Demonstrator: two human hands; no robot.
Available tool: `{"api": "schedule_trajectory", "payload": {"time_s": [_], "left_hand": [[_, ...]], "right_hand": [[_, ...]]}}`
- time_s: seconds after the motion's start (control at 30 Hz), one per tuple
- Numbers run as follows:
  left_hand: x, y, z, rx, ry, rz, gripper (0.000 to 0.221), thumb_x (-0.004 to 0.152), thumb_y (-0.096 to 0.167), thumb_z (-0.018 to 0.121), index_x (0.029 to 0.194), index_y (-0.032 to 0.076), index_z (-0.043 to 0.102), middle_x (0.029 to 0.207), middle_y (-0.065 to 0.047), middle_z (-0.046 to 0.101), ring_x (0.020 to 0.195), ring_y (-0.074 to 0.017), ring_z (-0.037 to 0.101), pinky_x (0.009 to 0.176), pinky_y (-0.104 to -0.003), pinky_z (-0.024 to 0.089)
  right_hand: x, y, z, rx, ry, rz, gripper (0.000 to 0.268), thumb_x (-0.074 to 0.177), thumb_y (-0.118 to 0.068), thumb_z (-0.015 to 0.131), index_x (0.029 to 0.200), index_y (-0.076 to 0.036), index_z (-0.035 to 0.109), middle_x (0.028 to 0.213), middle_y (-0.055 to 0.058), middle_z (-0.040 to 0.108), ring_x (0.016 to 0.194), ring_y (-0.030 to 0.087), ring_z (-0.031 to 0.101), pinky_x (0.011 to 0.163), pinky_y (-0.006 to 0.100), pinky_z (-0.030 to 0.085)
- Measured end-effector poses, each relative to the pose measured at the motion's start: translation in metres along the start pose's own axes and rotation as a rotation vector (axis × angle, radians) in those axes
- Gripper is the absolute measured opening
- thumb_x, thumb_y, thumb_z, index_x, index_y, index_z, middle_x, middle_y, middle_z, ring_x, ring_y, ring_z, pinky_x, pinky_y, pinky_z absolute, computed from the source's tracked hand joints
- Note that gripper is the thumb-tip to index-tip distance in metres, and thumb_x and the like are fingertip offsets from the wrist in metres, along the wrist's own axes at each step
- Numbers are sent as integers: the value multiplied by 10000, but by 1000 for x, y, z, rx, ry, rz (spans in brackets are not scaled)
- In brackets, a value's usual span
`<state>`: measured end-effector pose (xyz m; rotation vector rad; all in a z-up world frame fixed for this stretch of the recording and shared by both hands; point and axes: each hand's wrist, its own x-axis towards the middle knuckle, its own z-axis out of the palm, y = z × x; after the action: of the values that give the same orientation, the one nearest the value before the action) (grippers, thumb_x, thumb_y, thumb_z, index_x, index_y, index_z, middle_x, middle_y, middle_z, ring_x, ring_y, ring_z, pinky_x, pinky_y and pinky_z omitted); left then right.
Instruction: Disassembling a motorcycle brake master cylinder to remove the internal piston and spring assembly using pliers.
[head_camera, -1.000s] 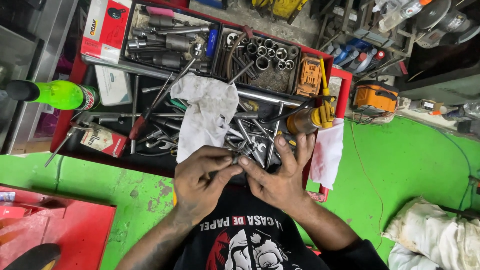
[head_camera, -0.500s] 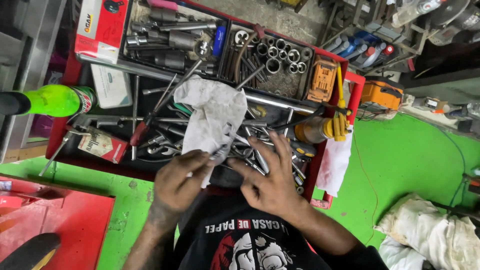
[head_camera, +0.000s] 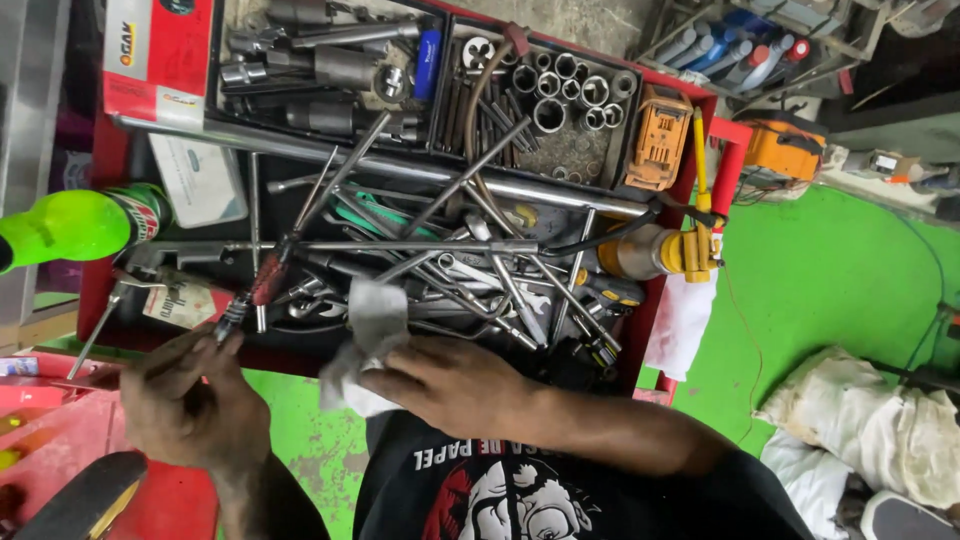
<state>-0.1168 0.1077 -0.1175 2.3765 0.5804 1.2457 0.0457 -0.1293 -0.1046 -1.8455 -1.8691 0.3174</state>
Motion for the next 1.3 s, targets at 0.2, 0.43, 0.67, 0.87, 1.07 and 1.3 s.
{"api": "schedule_trajectory", "payload": {"time_s": [0.2, 0.43, 0.67, 0.87, 1.07, 1.3], "left_hand": [[-14, -16, -5, -52, -21, -29, 332, 1041, -166, 987, 1162, -82, 690, 1148, -249, 738, 1050, -338, 777, 820, -407, 638], [7, 15, 37, -356, 53, -7, 269, 857, -160, 1011, 825, -110, 748, 818, -230, 735, 753, -413, 765, 741, -487, 648], [34, 58, 40, -405, 10, 37, 177, 899, -34, 953, 924, -53, 779, 898, -178, 779, 816, -351, 808, 782, -421, 661], [39, 75, 44, -469, 16, 78, 146, 918, -24, 920, 949, -47, 780, 900, -171, 781, 792, -330, 803, 733, -418, 656], [43, 102, 34, -500, 9, 52, 158, 872, -8, 941, 944, -34, 803, 889, -162, 791, 766, -351, 807, 699, -410, 657], [44, 133, 33, -596, -35, 84, 194, 824, -18, 954, 969, -36, 826, 873, -150, 796, 729, -315, 814, 642, -363, 668]], "right_hand": [[-32, 24, -76, 90, -50, 316, 675, 812, 116, 795, 1424, -150, 694, 1351, 100, 782, 1016, 258, 799, 795, 342, 700], [-26, 86, -59, -416, 491, 267, 270, 933, -315, 894, 1131, -186, 763, 1414, 40, 713, 1046, 340, 647, 808, 473, 485], [-41, 79, -42, -692, 248, 210, 64, 996, -282, 771, 962, -228, 760, 1618, 30, 591, 1489, 421, 481, 1157, 675, 397], [-33, 61, -39, -766, 150, 259, 116, 1009, -198, 765, 1084, -124, 813, 1671, 131, 535, 1563, 472, 436, 1229, 740, 339], [-37, 56, -60, -549, 299, 304, 218, 886, -346, 890, 1008, -173, 836, 1555, 72, 612, 1538, 485, 455, 1236, 719, 339], [-77, 16, -63, -272, 707, 144, 406, 905, -322, 851, 1272, -151, 818, 911, 18, 705, 718, 258, 677, 698, 429, 592]]}}
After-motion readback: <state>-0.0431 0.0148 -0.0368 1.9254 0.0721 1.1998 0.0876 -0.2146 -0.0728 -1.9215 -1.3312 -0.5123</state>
